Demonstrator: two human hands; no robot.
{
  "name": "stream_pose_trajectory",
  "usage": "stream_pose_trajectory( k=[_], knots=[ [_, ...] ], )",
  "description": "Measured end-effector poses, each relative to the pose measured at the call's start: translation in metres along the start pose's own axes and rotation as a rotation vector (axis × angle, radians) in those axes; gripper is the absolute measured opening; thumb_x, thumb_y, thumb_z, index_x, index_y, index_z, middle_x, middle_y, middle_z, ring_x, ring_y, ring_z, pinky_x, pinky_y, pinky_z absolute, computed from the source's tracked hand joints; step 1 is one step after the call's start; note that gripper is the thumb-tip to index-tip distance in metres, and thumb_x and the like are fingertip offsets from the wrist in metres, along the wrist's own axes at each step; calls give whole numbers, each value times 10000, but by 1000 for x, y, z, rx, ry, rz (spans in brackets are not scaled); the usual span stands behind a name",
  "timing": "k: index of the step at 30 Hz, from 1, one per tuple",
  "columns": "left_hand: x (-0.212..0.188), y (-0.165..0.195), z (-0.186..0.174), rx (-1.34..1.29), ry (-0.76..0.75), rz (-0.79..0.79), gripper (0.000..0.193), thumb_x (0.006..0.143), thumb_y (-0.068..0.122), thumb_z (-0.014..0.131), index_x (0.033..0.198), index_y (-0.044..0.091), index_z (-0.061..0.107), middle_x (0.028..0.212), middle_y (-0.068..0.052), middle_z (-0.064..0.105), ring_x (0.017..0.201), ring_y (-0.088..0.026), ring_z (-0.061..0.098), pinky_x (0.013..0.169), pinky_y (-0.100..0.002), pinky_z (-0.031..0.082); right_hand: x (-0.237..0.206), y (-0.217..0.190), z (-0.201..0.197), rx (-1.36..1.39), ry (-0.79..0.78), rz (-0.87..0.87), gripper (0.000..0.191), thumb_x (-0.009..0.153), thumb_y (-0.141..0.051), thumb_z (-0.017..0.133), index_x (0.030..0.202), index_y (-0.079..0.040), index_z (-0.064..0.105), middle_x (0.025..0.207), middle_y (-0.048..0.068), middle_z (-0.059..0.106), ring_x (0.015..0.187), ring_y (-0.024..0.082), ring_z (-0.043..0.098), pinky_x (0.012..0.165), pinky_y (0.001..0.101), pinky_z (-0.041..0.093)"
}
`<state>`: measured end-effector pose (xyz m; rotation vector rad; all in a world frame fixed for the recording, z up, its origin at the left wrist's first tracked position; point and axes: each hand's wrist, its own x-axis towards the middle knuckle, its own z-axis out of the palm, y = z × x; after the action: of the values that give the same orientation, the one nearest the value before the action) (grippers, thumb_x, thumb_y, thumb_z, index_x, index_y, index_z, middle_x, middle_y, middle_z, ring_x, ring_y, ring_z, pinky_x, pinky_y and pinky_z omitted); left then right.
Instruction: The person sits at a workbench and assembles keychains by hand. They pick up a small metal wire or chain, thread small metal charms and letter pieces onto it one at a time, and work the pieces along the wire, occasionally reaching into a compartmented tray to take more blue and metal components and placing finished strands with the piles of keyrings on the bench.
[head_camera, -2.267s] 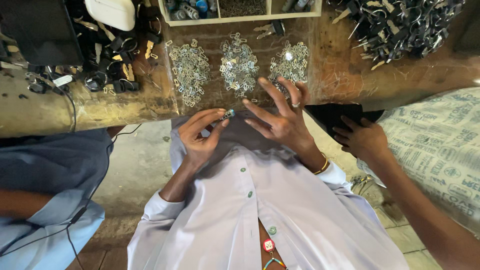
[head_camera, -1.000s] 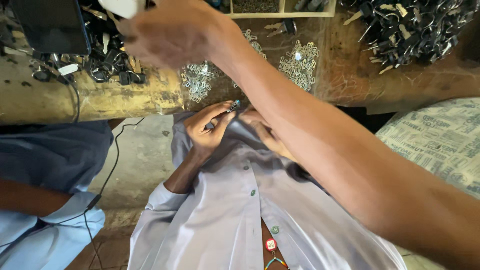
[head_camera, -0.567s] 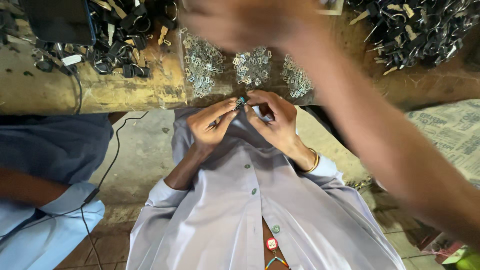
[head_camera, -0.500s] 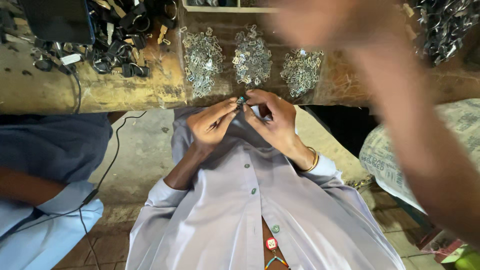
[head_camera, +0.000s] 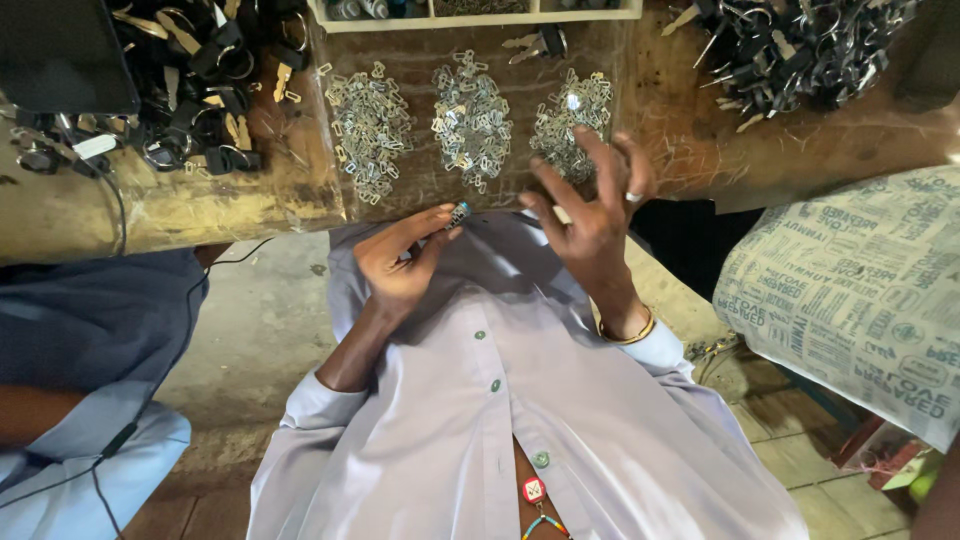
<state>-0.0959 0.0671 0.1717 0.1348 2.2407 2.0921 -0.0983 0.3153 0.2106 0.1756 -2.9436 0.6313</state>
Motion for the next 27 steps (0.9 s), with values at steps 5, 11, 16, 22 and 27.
stream_pose_trajectory(
  k=[5, 11, 16, 22, 27],
  knots=[
    [-2, -5, 0, -29, 56, -33, 228, 867, -178, 733, 1074, -82, 722, 1131, -193, 757, 1023, -231, 767, 907, -320, 648, 0, 2, -4, 174, -12, 25, 435, 954, -442, 874, 1217, -111, 772, 1534, 86, 476, 1460, 366, 328, 1213, 531, 268],
    [-3, -3, -4, 6, 63, -113, 249, 867, -108, 815, 1090, -15, 756, 1130, -145, 777, 899, -123, 724, 745, -217, 564, -2, 7, 1, -46, -7, -236, 328, 906, -407, 873, 1169, -216, 831, 1461, 111, 561, 1383, 385, 322, 1108, 580, 230],
    [-2, -2, -4, 20, 58, -139, 257, 865, -74, 839, 1095, 17, 766, 1133, -113, 786, 805, -50, 687, 640, -167, 510, -8, 6, -3, 133, -11, -235, 237, 841, -118, 943, 1019, -216, 821, 1079, -36, 685, 1087, 222, 571, 1022, 452, 340],
    [-1, -3, -2, 7, 75, -88, 259, 884, -58, 843, 1117, 24, 765, 1148, -114, 777, 951, -102, 737, 747, -198, 572, 11, -18, -3, 452, 62, -100, 217, 858, 25, 854, 1000, -89, 736, 1017, 23, 741, 901, 222, 672, 860, 349, 486],
    [1, -1, -1, 38, 85, -115, 254, 861, -46, 857, 1090, 30, 776, 1119, -117, 788, 885, -100, 738, 699, -191, 562, 26, -44, 6, 533, 42, -15, 200, 863, 22, 871, 1007, -64, 761, 1010, 26, 769, 884, 211, 644, 850, 337, 466]
  ],
)
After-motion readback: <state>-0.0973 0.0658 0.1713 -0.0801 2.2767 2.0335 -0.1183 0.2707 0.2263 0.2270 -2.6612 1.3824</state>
